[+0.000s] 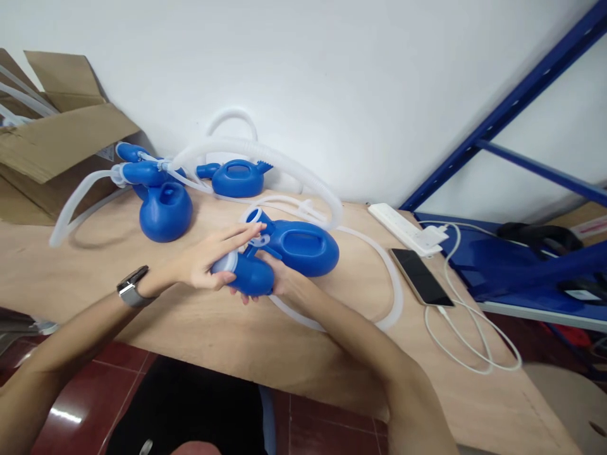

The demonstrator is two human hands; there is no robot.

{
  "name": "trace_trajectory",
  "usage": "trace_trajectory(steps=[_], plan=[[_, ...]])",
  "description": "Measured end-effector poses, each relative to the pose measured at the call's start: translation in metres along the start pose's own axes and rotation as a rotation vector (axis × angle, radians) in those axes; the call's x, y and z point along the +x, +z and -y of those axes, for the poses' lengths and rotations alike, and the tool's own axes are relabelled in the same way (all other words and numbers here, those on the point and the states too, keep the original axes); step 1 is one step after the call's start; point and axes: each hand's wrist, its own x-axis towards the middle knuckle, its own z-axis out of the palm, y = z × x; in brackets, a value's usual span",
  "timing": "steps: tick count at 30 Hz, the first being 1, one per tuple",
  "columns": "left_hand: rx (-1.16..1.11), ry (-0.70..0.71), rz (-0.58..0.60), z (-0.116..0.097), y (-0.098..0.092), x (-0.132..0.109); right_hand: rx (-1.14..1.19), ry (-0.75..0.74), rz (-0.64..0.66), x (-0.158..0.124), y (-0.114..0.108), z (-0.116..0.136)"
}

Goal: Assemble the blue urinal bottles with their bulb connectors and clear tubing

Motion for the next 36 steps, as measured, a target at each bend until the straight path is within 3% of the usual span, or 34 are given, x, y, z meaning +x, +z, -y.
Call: trace_trajectory(steps=[3,6,10,12,15,19,25,30,36], plan=[[0.057,-0.170,-0.176,0.002,0.000,-0.004,0.203,0.074,-0.082,0.010,0.006,-0.004],[0.081,-0.349,-0.321,-0.001,0.001,-0.015,0.186,0.038,-0.146,0.015,0.011,0.001],[0.208,-0.374,-0.455,-0.006,-0.002,-0.027,0.125,-0.071,-0.204,0.007,0.004,0.024],[0.282,-0.345,-0.461,-0.006,-0.004,-0.031,0.022,-0.167,-0.229,-0.001,-0.001,0.038],[0.387,-0.272,-0.396,-0.003,-0.001,-0.033,-0.252,-0.243,-0.163,-0.012,-0.002,0.052],[0.484,-0.225,-0.372,0.000,0.012,-0.032,-0.428,-0.279,-0.104,-0.018,0.003,0.054],[0.324,-0.237,-0.330,-0.001,0.023,-0.029,-0.311,-0.206,-0.058,-0.007,0.000,0.037],[0.254,-0.358,-0.438,0.001,0.030,-0.026,-0.201,-0.216,-0.129,0.001,0.004,0.024],[0.273,-0.361,-0.494,0.006,0.032,-0.030,-0.199,-0.252,-0.130,0.003,0.005,0.017]])
